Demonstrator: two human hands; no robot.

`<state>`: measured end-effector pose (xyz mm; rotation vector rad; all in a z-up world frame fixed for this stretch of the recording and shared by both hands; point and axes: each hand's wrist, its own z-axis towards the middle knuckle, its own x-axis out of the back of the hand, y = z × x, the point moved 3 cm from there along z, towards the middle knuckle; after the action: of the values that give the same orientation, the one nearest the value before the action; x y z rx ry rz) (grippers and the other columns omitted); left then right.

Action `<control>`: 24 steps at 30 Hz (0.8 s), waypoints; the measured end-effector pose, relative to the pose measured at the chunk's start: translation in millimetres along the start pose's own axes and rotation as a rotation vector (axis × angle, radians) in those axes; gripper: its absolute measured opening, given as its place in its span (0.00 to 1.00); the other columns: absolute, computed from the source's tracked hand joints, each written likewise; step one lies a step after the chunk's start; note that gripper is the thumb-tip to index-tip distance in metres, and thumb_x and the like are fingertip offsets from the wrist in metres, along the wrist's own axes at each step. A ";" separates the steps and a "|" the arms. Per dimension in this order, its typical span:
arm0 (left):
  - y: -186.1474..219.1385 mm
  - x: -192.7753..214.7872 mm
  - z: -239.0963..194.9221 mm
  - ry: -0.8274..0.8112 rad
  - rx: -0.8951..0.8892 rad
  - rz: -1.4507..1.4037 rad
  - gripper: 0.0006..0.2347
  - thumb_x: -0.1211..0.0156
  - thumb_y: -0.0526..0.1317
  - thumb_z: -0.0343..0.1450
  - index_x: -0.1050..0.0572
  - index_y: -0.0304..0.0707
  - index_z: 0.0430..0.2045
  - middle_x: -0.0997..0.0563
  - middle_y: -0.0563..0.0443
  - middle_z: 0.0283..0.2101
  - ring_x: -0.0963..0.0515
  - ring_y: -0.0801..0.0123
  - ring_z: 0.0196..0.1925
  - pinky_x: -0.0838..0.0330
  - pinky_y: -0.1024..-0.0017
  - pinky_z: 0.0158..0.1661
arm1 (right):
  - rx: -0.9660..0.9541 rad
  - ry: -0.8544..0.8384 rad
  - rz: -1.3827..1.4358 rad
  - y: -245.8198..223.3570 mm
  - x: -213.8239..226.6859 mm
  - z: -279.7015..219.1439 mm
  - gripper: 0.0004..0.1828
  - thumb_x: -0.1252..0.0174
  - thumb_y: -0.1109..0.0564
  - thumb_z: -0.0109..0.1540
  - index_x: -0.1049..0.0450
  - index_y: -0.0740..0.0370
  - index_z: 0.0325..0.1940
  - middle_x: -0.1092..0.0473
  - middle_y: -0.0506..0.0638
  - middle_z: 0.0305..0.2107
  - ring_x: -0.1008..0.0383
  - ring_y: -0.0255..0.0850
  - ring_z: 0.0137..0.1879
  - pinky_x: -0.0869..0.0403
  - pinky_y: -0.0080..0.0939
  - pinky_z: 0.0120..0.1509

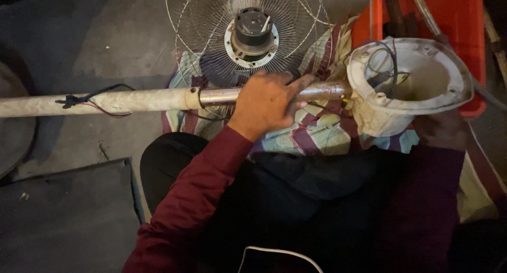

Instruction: The person sits on a mat and works on a disassembled standing fan. They repeatedly attach and detach a white plastic housing to the fan's metal shaft, using a flat metal bar to tap the housing into place. The person also handles wires near the motor and adjusts the housing multiple times.

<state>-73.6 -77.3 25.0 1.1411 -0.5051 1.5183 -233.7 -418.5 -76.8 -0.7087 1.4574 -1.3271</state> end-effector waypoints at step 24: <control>-34.0 -17.6 1.9 0.038 0.005 0.002 0.21 0.33 0.50 0.67 0.23 0.42 0.51 0.19 0.47 0.32 0.20 0.52 0.32 0.29 0.57 0.36 | 0.095 -0.154 0.021 -11.7 -81.8 20.1 0.40 0.46 0.38 0.72 0.48 0.62 0.81 0.41 0.53 0.73 0.38 0.42 0.77 0.36 0.45 0.82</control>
<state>-43.0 -77.8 1.8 1.1134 -0.4770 1.5410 -190.5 -354.9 -40.6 -0.7156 1.2678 -1.2879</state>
